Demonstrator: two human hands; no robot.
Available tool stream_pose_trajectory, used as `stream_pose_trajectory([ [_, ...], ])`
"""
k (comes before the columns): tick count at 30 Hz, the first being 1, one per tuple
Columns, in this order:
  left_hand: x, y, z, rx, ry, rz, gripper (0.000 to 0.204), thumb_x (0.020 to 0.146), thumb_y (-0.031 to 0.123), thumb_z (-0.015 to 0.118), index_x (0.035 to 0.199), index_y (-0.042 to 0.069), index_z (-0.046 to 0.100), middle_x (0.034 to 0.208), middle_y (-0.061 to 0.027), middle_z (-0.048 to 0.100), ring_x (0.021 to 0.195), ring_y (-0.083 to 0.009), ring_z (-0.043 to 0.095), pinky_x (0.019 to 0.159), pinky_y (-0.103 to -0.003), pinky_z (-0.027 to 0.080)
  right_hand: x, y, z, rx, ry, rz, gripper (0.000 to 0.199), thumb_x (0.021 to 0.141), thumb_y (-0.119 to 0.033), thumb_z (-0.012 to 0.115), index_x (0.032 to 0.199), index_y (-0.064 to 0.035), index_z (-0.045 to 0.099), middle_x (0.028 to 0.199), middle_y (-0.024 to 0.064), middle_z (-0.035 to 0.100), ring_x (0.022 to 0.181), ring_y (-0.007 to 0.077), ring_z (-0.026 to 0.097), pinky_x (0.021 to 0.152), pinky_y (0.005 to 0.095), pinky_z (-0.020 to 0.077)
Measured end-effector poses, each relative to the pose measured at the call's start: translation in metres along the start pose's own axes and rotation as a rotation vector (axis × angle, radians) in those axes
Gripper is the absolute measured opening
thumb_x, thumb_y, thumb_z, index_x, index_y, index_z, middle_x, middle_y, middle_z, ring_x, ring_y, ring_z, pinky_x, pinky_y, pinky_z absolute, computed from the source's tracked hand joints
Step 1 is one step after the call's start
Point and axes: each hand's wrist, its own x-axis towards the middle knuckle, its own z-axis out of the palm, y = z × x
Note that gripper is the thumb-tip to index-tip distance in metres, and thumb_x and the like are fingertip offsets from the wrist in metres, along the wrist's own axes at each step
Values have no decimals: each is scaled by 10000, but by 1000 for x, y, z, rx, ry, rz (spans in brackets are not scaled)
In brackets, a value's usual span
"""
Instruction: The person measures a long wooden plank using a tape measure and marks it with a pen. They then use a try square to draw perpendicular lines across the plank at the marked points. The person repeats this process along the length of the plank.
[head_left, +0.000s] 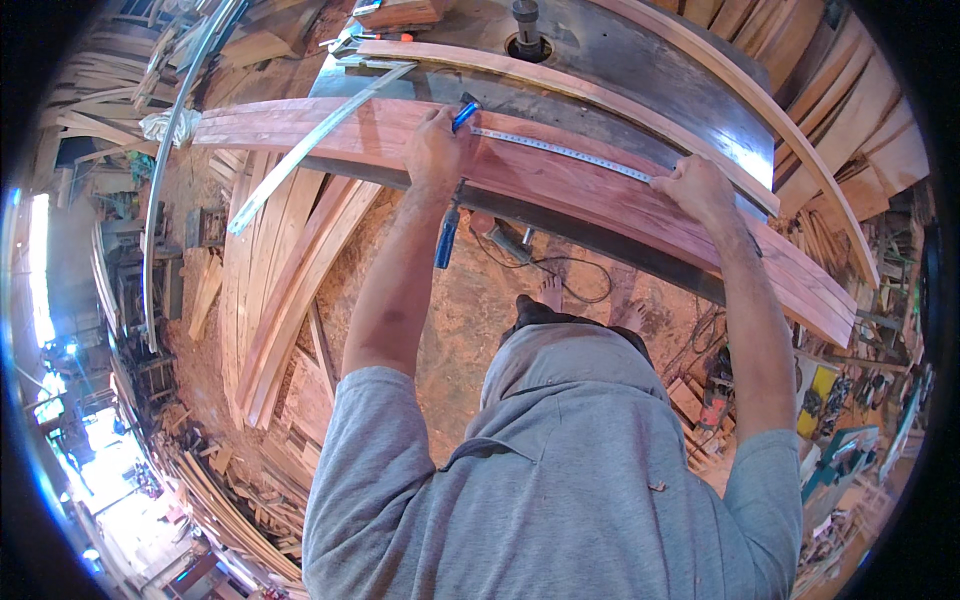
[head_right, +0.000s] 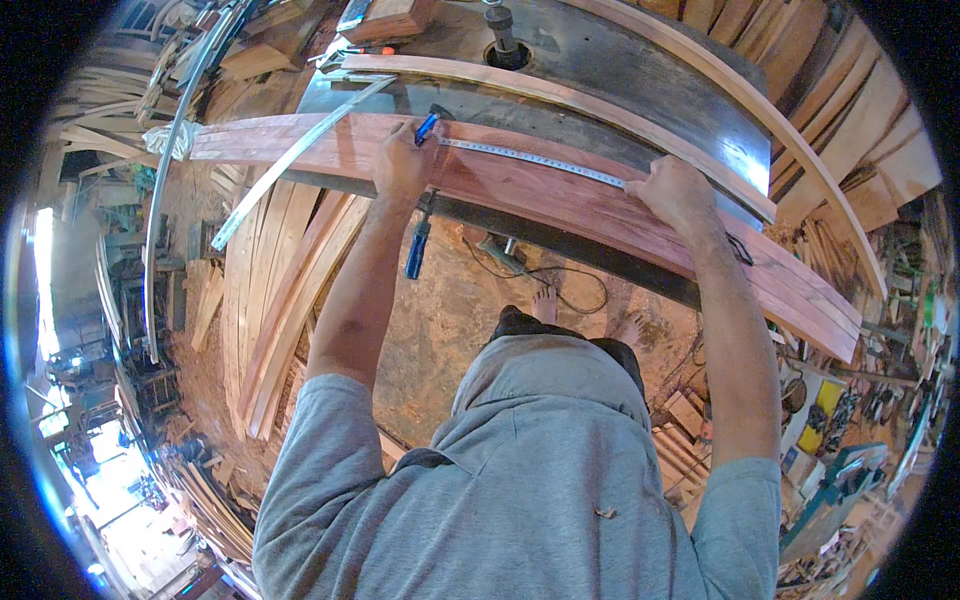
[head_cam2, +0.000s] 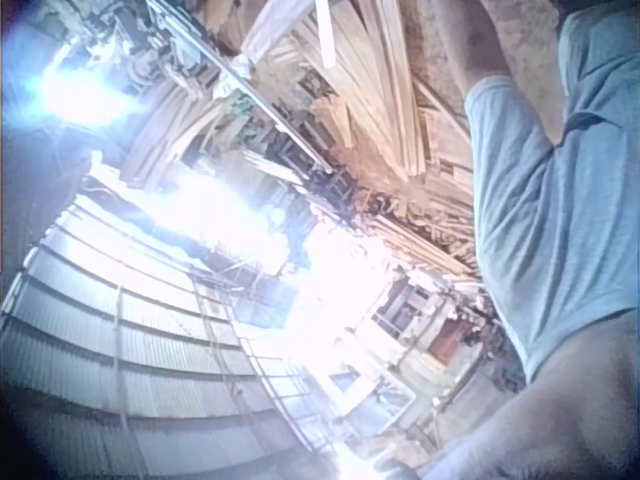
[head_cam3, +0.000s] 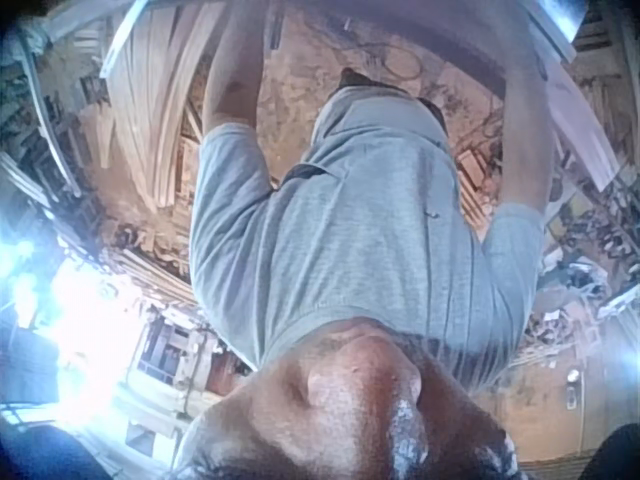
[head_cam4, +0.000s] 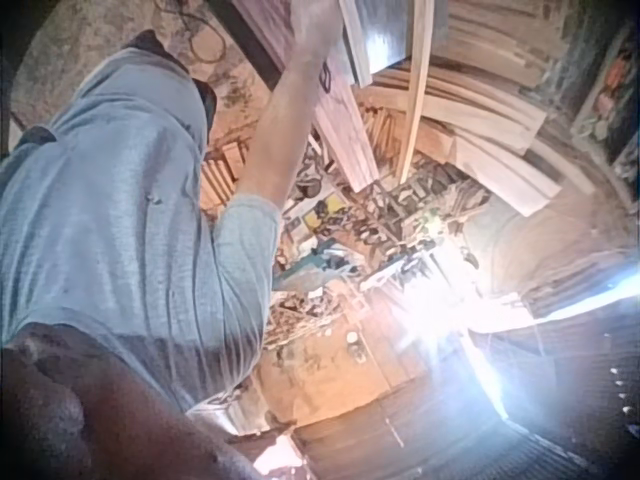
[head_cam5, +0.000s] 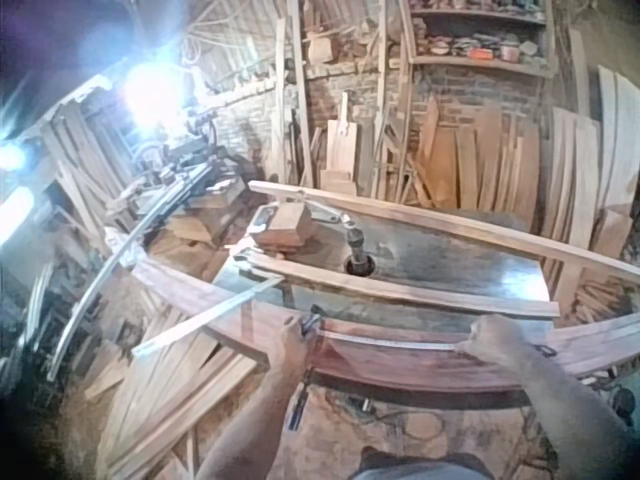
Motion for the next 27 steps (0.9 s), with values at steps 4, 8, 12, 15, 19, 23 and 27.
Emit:
stream_pose_trajectory([
  [4, 1, -3, 1, 2, -5, 2, 299, 978, 401, 667, 1084, 128, 732, 1090, -136, 705, 1007, -389, 691, 849, -501, 539, -1, -2, -1, -12, -6, 5, 487, 824, -472, 800, 940, 0, 764, 955, 237, 750, 956, 382, 734, 881, 481, 568],
  [8, 2, 2, 2, 5, -9, -23, 298, 982, 389, 663, 1088, 118, 727, 1093, -138, 703, 1008, -398, 688, 854, -504, 539, 1, 1, 2, -39, 2, -28, 486, 834, -472, 793, 942, 2, 763, 965, 240, 750, 964, 385, 732, 885, 483, 568],
  [12, 4, -10, 6, -48, -10, 16, 303, 979, 391, 661, 1103, 123, 729, 1107, -135, 705, 1008, -402, 690, 855, -512, 541, 4, 1, 3, -57, -16, -45, 477, 841, -464, 791, 960, -3, 761, 988, 238, 750, 987, 389, 728, 897, 484, 566],
  [15, 2, -5, 5, -27, -2, 0, 301, 970, 389, 667, 1103, 127, 734, 1107, -133, 710, 1008, -402, 691, 853, -514, 542, 2, -1, 2, -58, -16, -21, 465, 842, -461, 795, 976, -17, 765, 999, 228, 754, 1001, 385, 727, 899, 485, 567],
  [19, 2, -1, 2, 0, -3, 6, 284, 964, 376, 671, 1084, 128, 737, 1094, -131, 715, 1013, -400, 691, 850, -509, 544, 0, -5, -2, -47, -52, 24, 456, 845, -465, 798, 993, -35, 771, 1010, 210, 759, 1010, 369, 730, 892, 483, 573],
  [23, 3, -4, 4, 11, 10, 26, 272, 964, 373, 670, 1067, 131, 739, 1086, -132, 715, 1013, -394, 691, 848, -506, 541, 0, -4, -1, -60, -52, 23, 457, 848, -468, 797, 991, -35, 771, 1004, 205, 761, 1005, 357, 734, 890, 479, 575],
  [27, 4, -7, 7, 31, -5, 20, 271, 965, 376, 672, 1057, 132, 743, 1084, -127, 715, 1006, -385, 692, 840, -502, 539, -1, -5, -1, -54, -41, 14, 446, 851, -460, 793, 985, -34, 774, 990, 200, 763, 989, 355, 738, 885, 477, 576],
])
